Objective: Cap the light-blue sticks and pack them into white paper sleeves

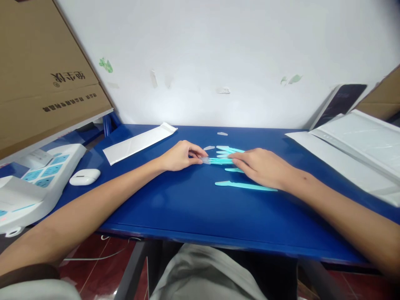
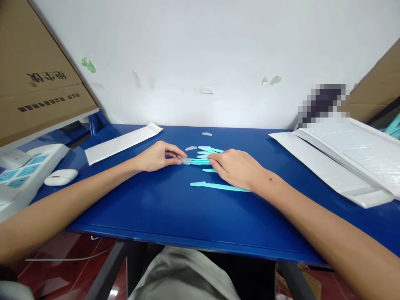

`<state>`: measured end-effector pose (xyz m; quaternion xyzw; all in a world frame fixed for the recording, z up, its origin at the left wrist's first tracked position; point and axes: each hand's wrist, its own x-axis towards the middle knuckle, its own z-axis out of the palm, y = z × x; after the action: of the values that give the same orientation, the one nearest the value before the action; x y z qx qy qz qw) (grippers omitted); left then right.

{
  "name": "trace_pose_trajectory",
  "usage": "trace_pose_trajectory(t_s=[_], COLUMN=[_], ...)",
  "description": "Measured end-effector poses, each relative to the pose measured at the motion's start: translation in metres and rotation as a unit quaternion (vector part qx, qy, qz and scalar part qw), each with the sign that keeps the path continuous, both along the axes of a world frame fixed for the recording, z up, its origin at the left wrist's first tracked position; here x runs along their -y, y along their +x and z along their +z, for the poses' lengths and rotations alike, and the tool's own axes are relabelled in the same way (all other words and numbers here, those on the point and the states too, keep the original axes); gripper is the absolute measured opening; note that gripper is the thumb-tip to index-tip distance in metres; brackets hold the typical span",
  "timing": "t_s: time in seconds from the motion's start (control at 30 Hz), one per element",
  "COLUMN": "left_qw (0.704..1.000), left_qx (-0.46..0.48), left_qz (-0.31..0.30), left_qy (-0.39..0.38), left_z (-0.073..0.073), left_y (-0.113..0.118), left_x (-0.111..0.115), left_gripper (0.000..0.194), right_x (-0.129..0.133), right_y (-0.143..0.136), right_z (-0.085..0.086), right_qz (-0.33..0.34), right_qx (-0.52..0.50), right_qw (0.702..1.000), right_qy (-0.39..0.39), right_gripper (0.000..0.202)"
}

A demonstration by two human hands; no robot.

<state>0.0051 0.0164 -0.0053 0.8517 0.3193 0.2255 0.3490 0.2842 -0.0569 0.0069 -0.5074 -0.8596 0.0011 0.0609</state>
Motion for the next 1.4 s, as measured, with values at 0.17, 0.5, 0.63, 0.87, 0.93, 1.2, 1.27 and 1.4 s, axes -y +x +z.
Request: trace_pose_trajectory(t_s=[0.17,0.5,0.63,0.87,0.93,1.2,1.27,1.4], left_qw=[1.0,0.996,0.984,0.97,0.974,0.981,0.984,0.993], left_qx=[-0.005,0.041,0.123,0.205,0.198,0.18,0.162,0.054], left_qz=[-0.002,0.006,0.021,0.054,0.061,0.073,0.059,0.001], left_qy=[-0.008,-0.085,-0.125,-0.12,-0.093,0.02,0.04,0.1], left_z=[0.002,-0.005,-0.008,-0.001,0.001,0.0,0.0,0.003], left_y=[-0.001,0.0,0.003,0.011,0.013,0.015,0.012,0.005], left_x=[0.0,0.0,0.0,0.007,0.011,0.017,0.017,0.017], left_gripper=[0.025,0.025,0.031,0.035,0.036,0.037,0.035,0.036], right_x=[0.001,0.006,0.004,0.008,0.009,0.009,0.008,0.008], right_y=[-0.002,-0.014,-0.01,-0.008,-0.009,-0.008,-0.006,-0.003], right_z=[0.004,-0.005,-0.006,0.003,0.006,0.012,0.012,0.012], right_qz=[-0.006,0.054,0.04,0.015,0.011,0.041,0.045,0.042], right_qx=[0.028,0.082,0.026,-0.136,-0.168,-0.249,-0.257,-0.216], right_qw=[0.999,0.994,0.997,0.991,0.985,0.957,0.954,0.963], right_qy=[0.021,0.054,0.066,0.008,-0.031,-0.139,-0.147,-0.158], right_gripper=[0.048,0.042,0.041,0.043,0.044,0.051,0.051,0.049])
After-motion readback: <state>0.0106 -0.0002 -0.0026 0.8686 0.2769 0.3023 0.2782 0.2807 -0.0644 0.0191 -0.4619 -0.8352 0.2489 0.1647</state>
